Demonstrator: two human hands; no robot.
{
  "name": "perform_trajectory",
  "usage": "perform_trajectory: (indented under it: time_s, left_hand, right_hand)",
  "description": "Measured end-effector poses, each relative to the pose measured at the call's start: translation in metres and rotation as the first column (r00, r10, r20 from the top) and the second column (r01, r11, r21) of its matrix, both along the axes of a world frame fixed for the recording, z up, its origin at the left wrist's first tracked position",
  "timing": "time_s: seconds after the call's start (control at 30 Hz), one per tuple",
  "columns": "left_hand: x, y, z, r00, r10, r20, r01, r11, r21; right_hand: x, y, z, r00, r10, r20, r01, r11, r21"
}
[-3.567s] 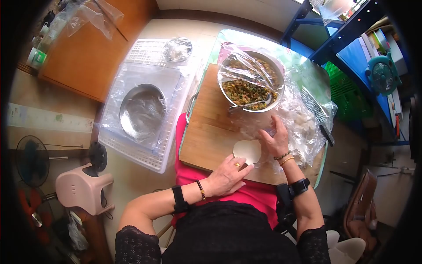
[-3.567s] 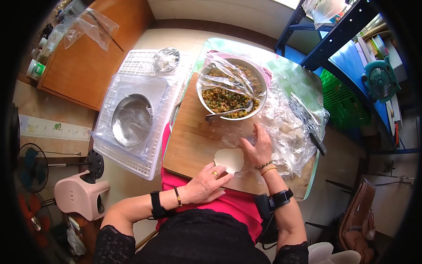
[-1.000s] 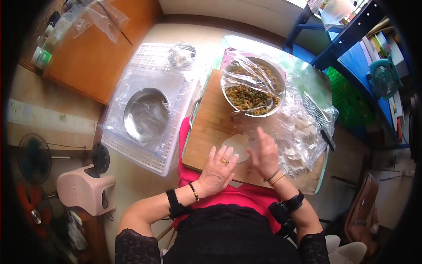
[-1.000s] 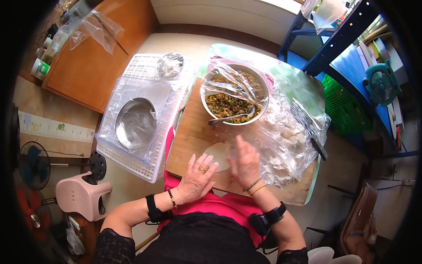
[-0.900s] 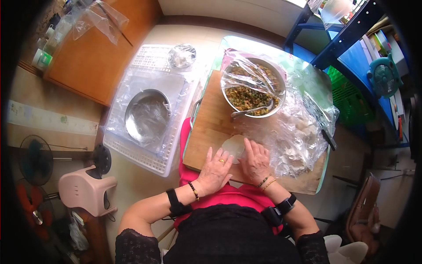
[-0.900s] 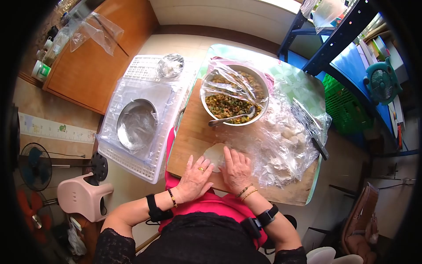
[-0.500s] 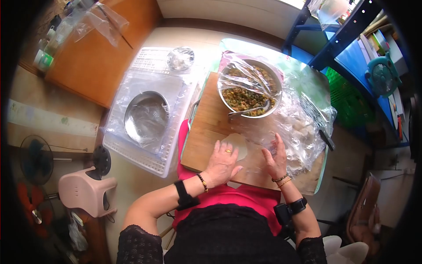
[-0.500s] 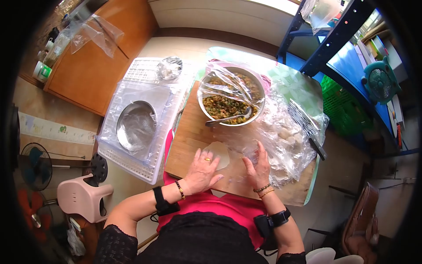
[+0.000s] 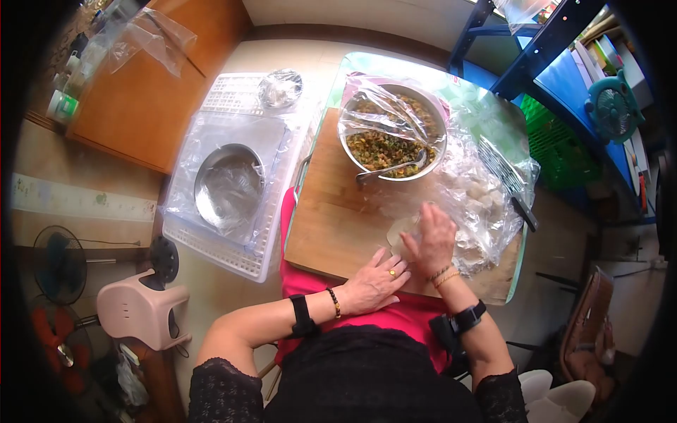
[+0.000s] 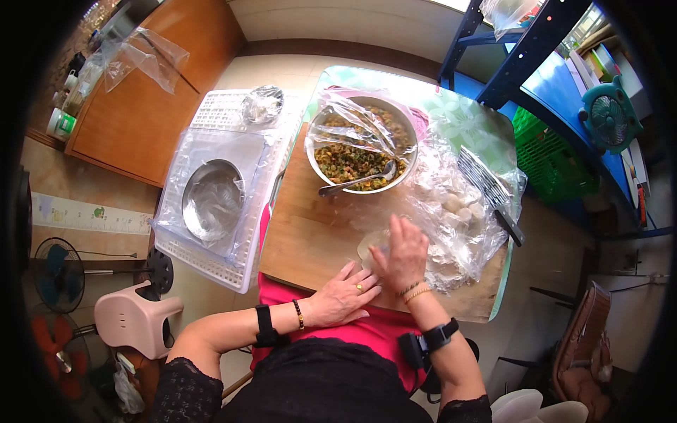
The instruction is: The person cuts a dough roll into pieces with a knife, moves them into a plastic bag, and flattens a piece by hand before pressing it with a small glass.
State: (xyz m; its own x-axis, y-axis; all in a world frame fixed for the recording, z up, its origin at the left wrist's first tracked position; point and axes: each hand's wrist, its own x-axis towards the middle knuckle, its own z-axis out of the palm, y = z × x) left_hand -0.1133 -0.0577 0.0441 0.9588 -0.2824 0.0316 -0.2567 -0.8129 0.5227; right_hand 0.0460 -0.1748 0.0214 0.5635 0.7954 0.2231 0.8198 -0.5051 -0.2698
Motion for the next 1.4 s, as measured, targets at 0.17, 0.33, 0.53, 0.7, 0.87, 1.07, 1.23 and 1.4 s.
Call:
perform_trajectory:
  time_s: [0.17, 0.33, 0.53, 0.7, 0.87, 1.07, 1.23, 1.4]
  left_hand:
    - [0.006, 0.005, 0.0, 0.999, 0.018, -0.044, -0.016, 0.999, 0.043]
    - [0.003, 0.005, 0.006, 0.981, 0.186, 0.055, -0.189, 0.979, 0.071]
    - [0.0, 0.009, -0.003, 1.0, 0.027, -0.012, -0.027, 0.998, 0.062]
    - [0.0, 0.011, -0.001, 0.997, 0.043, 0.063, -0.049, 0.994, 0.102]
    - [-0.002, 0.012, 0.005, 0.981, 0.183, -0.059, -0.177, 0.98, 0.087]
    - [-0.008, 0.012, 0.006, 0.996, 0.088, 0.017, -0.089, 0.994, 0.066]
    - [-0.016, 0.013, 0.003, 0.996, 0.05, -0.067, -0.043, 0.993, 0.108]
    - [-0.019, 0.017, -0.002, 0.997, 0.051, 0.052, -0.057, 0.99, 0.128]
  right_hand:
    - [0.041, 0.005, -0.008, 0.948, -0.19, -0.256, 0.229, 0.964, 0.133]
    - [0.022, -0.001, 0.012, 0.962, -0.002, -0.274, 0.061, 0.976, 0.209]
    - [-0.016, 0.009, 0.005, 0.99, 0.133, -0.042, -0.133, 0.991, 0.007]
    - [0.033, 0.031, -0.006, 0.978, -0.147, -0.148, 0.162, 0.982, 0.097]
    - [0.051, 0.022, -0.01, 0.911, -0.151, -0.384, 0.234, 0.955, 0.18]
    - [-0.023, 0.013, 0.016, 0.976, 0.154, -0.152, -0.136, 0.983, 0.122]
    - [-0.026, 0.021, -0.007, 0.999, 0.009, 0.038, -0.01, 1.0, 0.014]
    - [0.021, 0.027, -0.009, 0.96, -0.178, -0.215, 0.202, 0.975, 0.097]
